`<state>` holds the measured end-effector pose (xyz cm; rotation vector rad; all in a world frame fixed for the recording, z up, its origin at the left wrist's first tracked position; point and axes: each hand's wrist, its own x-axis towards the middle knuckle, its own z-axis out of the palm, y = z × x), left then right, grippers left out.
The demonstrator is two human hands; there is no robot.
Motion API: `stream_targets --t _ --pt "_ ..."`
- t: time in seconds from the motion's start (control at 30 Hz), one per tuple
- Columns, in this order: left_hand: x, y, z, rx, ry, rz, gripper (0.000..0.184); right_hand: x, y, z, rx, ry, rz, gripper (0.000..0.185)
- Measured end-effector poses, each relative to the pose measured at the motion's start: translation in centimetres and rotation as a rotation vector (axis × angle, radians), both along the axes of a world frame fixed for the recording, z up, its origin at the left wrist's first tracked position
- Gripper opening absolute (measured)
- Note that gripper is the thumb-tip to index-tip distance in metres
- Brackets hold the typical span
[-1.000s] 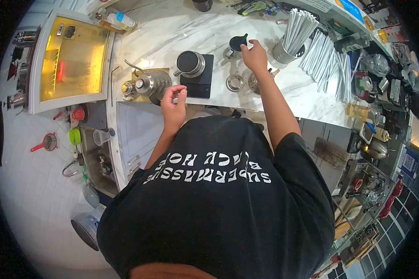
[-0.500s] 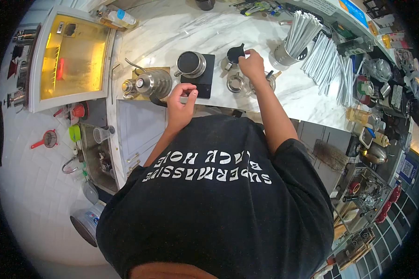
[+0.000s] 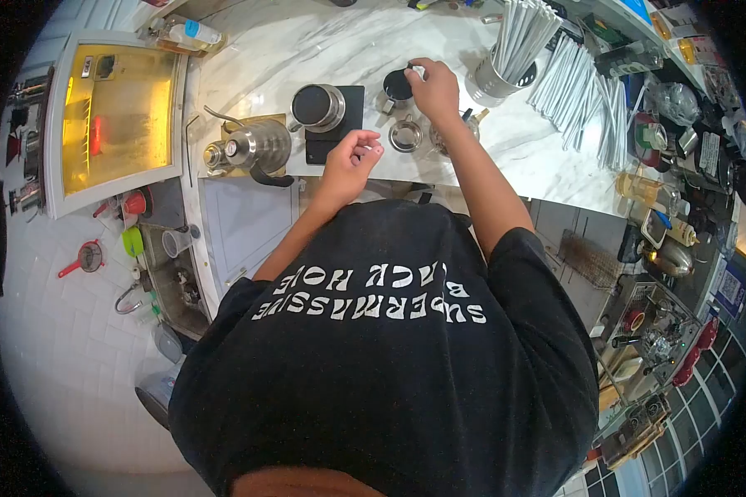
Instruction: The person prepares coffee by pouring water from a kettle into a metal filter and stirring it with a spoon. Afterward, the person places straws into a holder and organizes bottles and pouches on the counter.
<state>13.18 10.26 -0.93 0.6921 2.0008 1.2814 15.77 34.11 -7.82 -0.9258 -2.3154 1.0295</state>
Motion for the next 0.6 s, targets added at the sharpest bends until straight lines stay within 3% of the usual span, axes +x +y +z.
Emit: stream_targets --t 0.1,0.27,0.5,0.6 --pt "0.0 1.1 -3.4 0.058 -0.007 0.043 0.038 0.4 0.0 -0.1 -0.019 0.03 0.021 0.027" --pt "0.0 3.4 -5.5 -0.071 -0.073 0.096 0.057 1.3 0.1 1.2 0.008 -0.009 0.102 0.023" --pt "-0.6 5.4 -5.8 -0.055 0.018 0.204 0.056 2.3 0.8 1.3 0.151 0.131 0.275 0.014" --pt "-0.8 5.6 -7.3 -0.11 0.016 0.198 0.052 2.6 0.7 1.4 0.058 0.107 0.301 0.015"
